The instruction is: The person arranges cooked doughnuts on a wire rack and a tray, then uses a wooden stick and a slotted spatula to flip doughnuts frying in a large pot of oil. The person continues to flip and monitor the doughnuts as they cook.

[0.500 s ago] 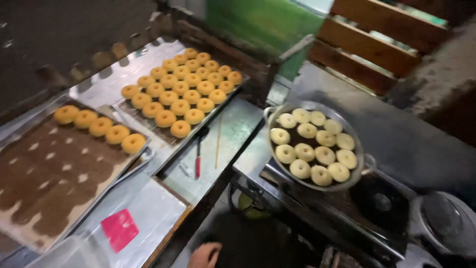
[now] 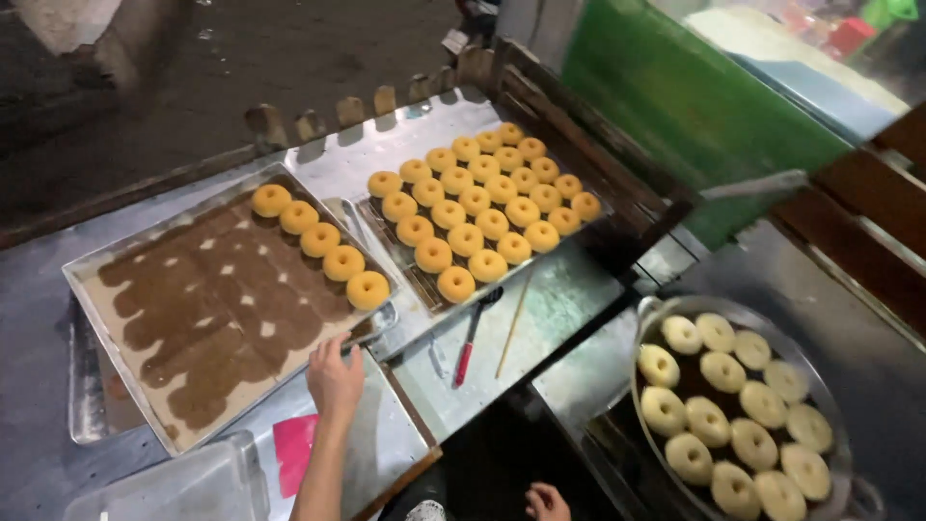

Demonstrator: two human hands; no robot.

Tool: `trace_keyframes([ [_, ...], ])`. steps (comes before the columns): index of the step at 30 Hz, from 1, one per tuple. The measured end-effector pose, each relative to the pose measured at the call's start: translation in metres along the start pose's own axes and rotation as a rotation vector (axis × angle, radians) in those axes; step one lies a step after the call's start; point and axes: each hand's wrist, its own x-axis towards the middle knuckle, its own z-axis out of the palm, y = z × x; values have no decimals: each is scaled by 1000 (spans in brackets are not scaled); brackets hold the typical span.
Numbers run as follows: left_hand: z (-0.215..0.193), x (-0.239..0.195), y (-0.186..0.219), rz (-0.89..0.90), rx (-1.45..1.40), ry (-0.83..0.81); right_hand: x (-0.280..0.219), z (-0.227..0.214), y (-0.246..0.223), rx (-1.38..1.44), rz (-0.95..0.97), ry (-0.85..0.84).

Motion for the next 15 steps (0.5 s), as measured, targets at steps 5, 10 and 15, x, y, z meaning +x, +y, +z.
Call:
trace_keyframes([
  [5, 13, -15, -14, -13, -31, -20, 16, 53, -140, -60, -214, -252],
  [10, -6, -59, 47, -297, -148, -343, -3, 110, -249, -142, -210, -365],
  [15, 22, -87, 61, -285, -173, -535, 29, 148, -312, -146, -367, -463],
])
